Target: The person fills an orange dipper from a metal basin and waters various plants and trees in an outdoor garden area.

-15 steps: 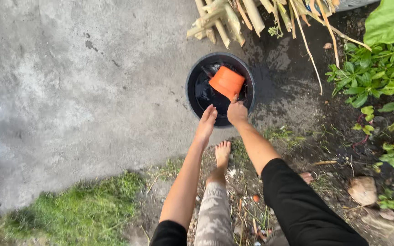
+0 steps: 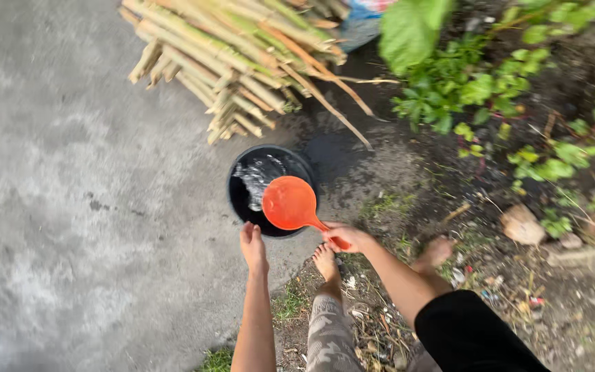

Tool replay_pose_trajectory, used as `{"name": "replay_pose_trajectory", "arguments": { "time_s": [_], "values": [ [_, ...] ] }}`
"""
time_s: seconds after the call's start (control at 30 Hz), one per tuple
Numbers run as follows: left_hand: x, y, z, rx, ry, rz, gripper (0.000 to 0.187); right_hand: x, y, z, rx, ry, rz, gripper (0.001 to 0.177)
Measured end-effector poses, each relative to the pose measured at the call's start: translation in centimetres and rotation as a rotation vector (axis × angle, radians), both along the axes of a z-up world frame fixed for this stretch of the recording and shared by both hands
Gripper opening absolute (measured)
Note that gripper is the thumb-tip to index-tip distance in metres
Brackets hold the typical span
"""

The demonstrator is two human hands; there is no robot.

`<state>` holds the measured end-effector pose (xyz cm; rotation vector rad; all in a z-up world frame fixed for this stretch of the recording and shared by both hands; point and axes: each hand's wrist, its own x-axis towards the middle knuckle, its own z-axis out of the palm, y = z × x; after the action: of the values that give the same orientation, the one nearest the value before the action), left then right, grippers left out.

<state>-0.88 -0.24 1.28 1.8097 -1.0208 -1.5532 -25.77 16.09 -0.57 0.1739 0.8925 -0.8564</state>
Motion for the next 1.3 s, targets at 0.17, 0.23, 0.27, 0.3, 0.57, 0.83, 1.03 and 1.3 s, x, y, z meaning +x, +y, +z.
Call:
{"name": "replay_pose_trajectory", "arguments": {
  "time_s": [0.17,0.23,0.27,0.3,0.57,0.83,1.03,1.3],
  "values": [
    [-8.3,0.8,7.6,0.094,0.293,-0.024,0.044,-2.9,11.5,11.3,-0.089,-0.01,-0.17,0.067],
    [-13.4,2.9,10.6,0.277,0.513,-0.065,0.036,-4.0,16.6,16.3,-0.044,-0.028,-0.273,0.067],
    [-16.5,3.9,12.0,0.274,0.52,-0.088,0.036,-4.7,18.8,18.6,-0.054,-0.018,-0.292,0.067],
    [-19.6,5.0,13.4,0.336,0.542,-0.13,0.026,-5.3,20.9,20.8,-0.103,-0.013,-0.379,0.061],
    [-39.3,16.7,19.1,0.436,0.469,-0.368,0.014,-12.1,32.0,32.1,0.074,0.341,-0.801,0.074],
    [-59.6,20.7,21.7,0.395,0.261,-0.839,0.027,-21.7,30.2,42.3,0.171,0.562,-1.008,0.083],
    [-72.6,21.3,23.3,0.482,0.468,-1.016,0.017,-29.1,28.5,46.0,0.092,0.677,-1.31,0.077],
    [-73.6,20.1,19.8,0.872,0.406,-0.671,0.019,-28.8,29.8,46.2,-0.146,0.383,-1.704,0.06]
  ]
}}
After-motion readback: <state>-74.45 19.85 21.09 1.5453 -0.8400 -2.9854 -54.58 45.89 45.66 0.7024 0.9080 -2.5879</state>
